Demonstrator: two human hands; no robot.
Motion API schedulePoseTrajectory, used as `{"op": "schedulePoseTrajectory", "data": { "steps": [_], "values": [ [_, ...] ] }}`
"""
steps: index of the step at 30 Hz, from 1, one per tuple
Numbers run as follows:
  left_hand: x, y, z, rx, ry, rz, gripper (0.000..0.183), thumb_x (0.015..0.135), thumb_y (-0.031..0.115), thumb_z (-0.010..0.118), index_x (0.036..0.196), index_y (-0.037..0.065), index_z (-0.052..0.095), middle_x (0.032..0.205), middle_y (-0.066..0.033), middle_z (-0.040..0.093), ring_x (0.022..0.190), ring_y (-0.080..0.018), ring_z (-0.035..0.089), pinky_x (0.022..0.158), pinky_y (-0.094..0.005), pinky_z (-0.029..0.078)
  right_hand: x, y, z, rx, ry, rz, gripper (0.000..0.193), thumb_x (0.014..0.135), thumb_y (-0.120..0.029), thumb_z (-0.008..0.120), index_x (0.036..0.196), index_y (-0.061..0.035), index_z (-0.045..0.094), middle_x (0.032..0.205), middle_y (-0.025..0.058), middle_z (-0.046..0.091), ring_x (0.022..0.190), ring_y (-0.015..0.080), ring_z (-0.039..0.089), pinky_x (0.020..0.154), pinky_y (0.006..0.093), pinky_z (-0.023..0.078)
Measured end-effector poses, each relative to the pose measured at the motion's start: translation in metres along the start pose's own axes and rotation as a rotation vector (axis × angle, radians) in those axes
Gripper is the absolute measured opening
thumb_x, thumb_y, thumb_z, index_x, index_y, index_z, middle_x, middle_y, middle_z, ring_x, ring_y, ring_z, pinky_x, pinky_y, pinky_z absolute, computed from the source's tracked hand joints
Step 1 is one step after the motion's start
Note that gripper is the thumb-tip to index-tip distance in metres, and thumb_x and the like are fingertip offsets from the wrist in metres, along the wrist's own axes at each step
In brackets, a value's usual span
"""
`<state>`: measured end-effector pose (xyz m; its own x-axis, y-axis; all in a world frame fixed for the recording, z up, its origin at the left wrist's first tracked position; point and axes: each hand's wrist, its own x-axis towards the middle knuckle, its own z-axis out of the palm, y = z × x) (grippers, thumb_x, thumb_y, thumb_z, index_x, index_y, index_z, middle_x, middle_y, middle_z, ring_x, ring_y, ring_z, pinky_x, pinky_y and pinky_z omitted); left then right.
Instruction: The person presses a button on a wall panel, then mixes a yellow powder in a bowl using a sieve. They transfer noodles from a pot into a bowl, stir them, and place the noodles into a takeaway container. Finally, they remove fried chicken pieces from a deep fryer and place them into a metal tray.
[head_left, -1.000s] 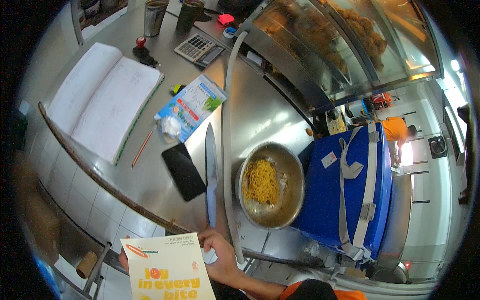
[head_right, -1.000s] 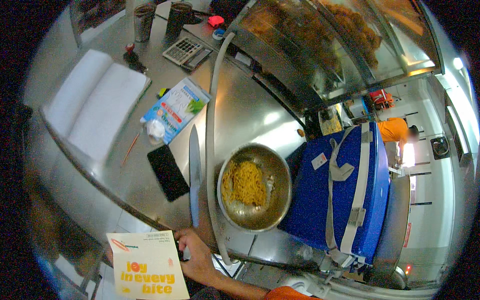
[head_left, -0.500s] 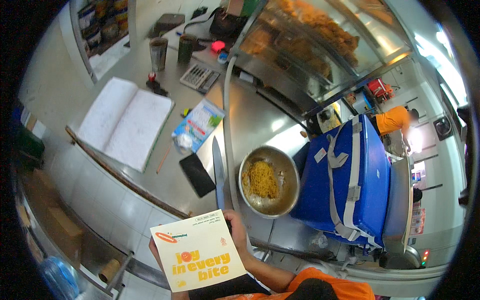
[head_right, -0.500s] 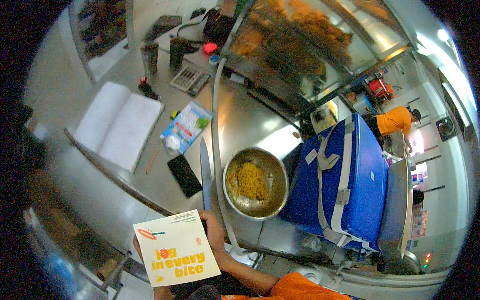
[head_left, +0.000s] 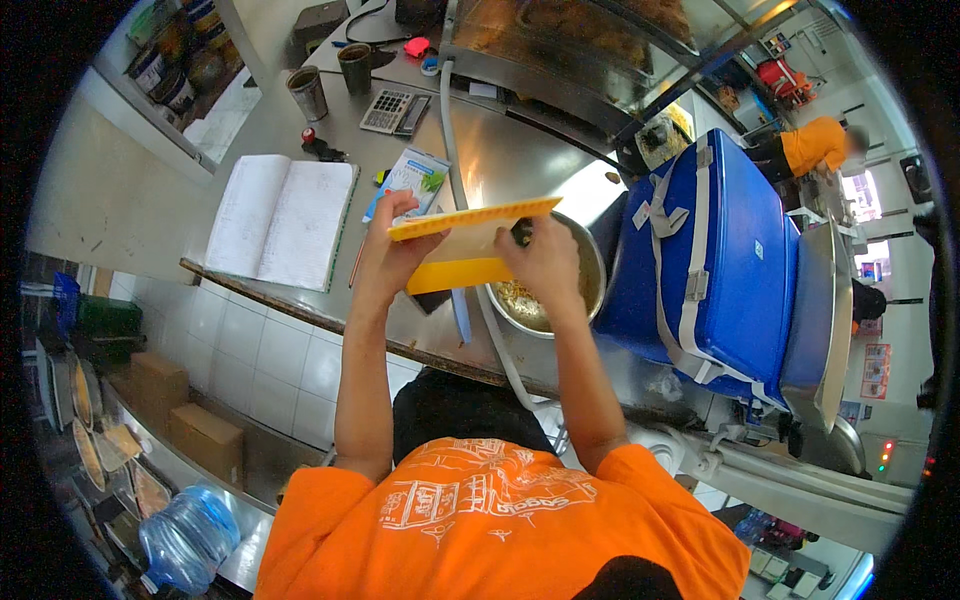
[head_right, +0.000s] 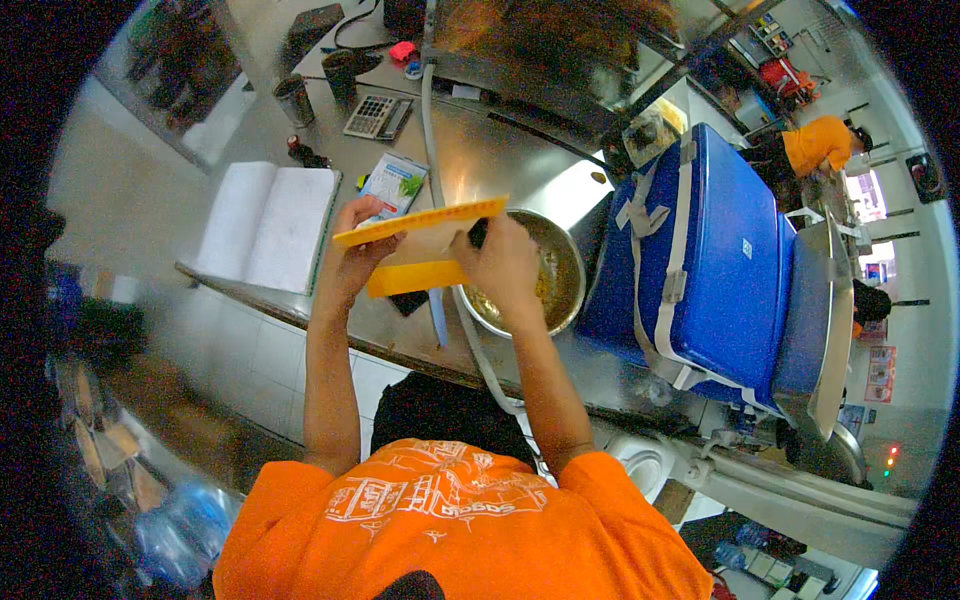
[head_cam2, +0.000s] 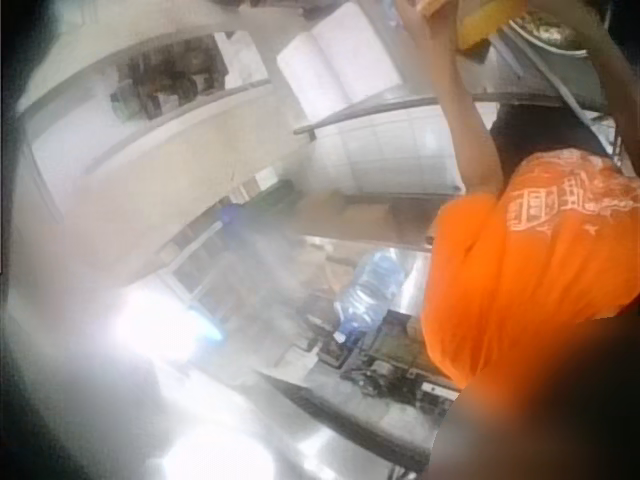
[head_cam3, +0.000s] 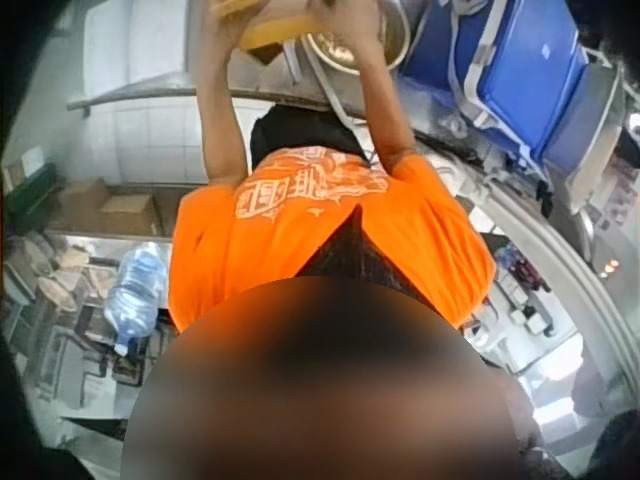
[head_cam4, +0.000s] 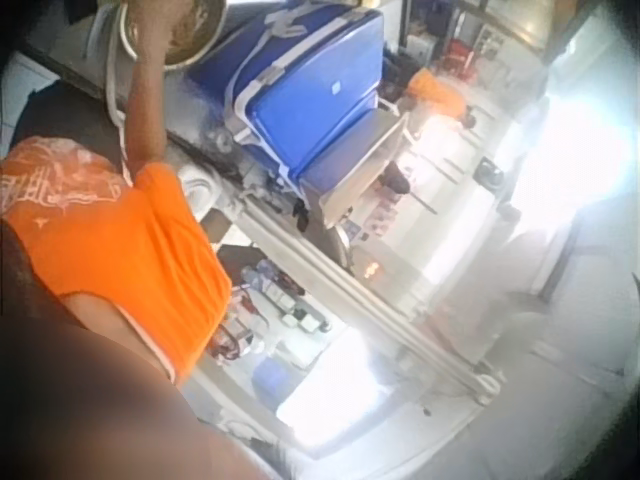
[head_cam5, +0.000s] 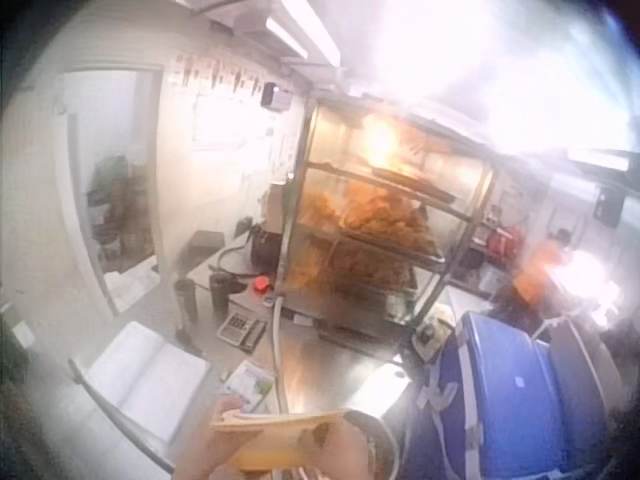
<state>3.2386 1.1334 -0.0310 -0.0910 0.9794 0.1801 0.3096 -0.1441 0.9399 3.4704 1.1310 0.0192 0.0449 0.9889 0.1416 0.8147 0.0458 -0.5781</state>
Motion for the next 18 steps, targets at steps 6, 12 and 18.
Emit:
{"op": "schedulePoseTrajectory", "data": {
  "steps": [6,12,18],
  "values": [
    [0.023,0.064,0.020,-0.341,-0.214,-0.100,0.051,0.090,0.011,0.082,0.133,0.002,0.058,0.126,-0.0103,0.067,0.113,-0.0201,0.066,0.098,-0.0321,0.053,0.037,0.026,-0.052,-0.075,-0.132,0.053,0.031,0.083,-0.031,0.069,0.089,-0.0009,0.072,0.085,0.0238,0.072,0.083,0.0435,0.071,0.078,0.0518,0.057],
    [0.032,0.058,0.051,-0.520,0.077,-0.147,0.038,0.099,0.009,0.069,0.134,0.001,0.055,0.116,-0.0103,0.071,0.112,-0.0174,0.066,0.095,-0.0319,0.055,0.053,0.054,-0.064,0.003,-0.114,-0.096,0.023,0.088,-0.019,0.060,0.089,0.0003,0.071,0.088,0.0296,0.069,0.085,0.0500,0.067,0.082,0.0584,0.054],
    [0.035,0.044,0.097,-0.281,0.080,-0.040,0.055,0.097,0.015,0.071,0.143,0.004,0.042,0.120,-0.0073,0.065,0.119,-0.0212,0.062,0.099,-0.0380,0.052,0.044,0.055,-0.072,-0.023,0.029,-0.157,0.019,0.091,-0.013,0.055,0.094,0.0020,0.068,0.086,0.0281,0.069,0.083,0.0501,0.066,0.080,0.0603,0.052]
  ]
}}
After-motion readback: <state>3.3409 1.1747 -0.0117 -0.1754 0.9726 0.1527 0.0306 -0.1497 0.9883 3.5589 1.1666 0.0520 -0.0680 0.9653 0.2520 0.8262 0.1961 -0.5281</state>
